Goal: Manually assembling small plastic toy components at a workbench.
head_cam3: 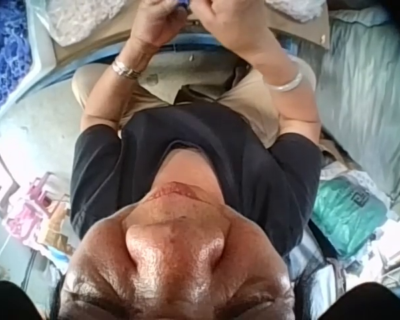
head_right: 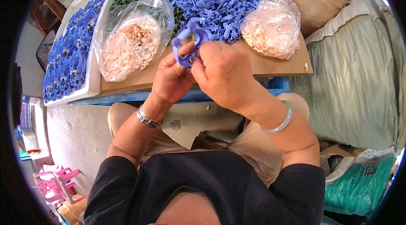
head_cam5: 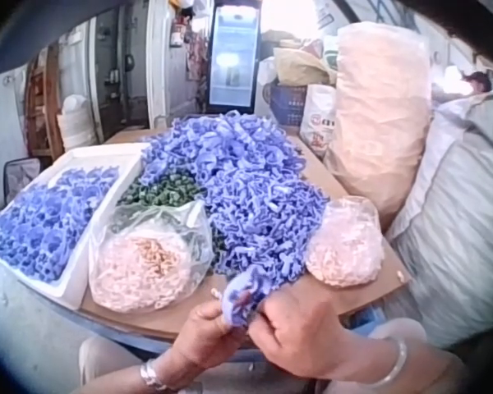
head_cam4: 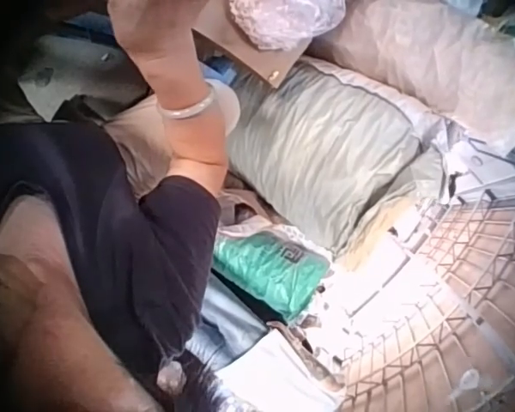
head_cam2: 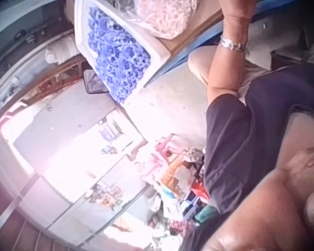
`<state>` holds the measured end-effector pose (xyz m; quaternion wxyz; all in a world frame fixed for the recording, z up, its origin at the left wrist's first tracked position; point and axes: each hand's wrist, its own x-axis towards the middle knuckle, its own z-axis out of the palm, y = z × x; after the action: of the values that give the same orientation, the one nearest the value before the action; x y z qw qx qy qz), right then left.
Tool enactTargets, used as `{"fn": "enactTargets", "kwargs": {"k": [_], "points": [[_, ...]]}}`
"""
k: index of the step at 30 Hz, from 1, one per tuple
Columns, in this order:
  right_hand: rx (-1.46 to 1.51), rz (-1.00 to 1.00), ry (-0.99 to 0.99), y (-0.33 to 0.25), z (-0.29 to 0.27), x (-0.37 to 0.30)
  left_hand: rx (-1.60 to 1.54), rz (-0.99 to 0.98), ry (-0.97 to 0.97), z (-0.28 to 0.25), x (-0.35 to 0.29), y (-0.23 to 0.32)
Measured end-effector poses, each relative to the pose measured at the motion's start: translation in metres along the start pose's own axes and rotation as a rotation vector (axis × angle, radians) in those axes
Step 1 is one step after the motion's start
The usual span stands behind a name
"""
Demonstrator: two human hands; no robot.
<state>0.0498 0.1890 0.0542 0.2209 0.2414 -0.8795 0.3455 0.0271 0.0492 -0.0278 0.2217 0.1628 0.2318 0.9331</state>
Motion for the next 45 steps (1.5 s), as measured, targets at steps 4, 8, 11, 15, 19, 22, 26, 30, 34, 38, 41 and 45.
{"fn": "enactTargets", "kwargs": {"k": [4,8,11,15,19,22,26,30,34,38,41,45], "points": [[-0.18,-0.147,0.036,0.001,0.006,-0.002,0.127,0.058,0.085,0.011,-0.001,0.0],[0.113,-0.113,-0.055,0.006,0.004,0.003,-0.104,-0.024,0.064,0.014,-0.001,0.004],[0.148,-0.081,-0.006,0.005,-0.005,0.006,-0.122,-0.069,0.064,0.012,0.002,0.006],[0.04,-0.186,-0.093,0.011,-0.004,0.006,-0.137,-0.081,0.082,0.013,0.002,0.007],[-0.118,-0.388,-0.04,0.02,0.003,0.007,-0.117,-0.104,0.081,0.012,0.002,0.005],[-0.198,-0.443,-0.024,0.018,0.0,0.006,-0.111,-0.089,0.073,0.016,0.002,0.004],[-0.262,-0.487,-0.053,0.012,0.001,0.004,-0.11,-0.101,0.169,0.014,0.001,0.001],[-0.041,-0.338,0.024,0.013,-0.001,0.008,-0.192,-0.156,0.224,0.001,0.001,0.003],[-0.136,0.021,-0.062,0.061,-0.038,0.029,-0.286,-0.212,0.182,-0.008,0.003,0.009],[-0.682,0.134,-0.107,0.118,-0.067,0.018,-0.357,-0.233,0.081,-0.008,0.01,0.003],[-0.503,0.199,0.228,0.1,-0.085,0.031,-0.355,-0.222,0.096,-0.007,0.008,0.005],[-0.558,0.22,0.385,0.153,-0.121,0.025,-0.316,-0.2,0.053,-0.004,0.009,0.003]]}}
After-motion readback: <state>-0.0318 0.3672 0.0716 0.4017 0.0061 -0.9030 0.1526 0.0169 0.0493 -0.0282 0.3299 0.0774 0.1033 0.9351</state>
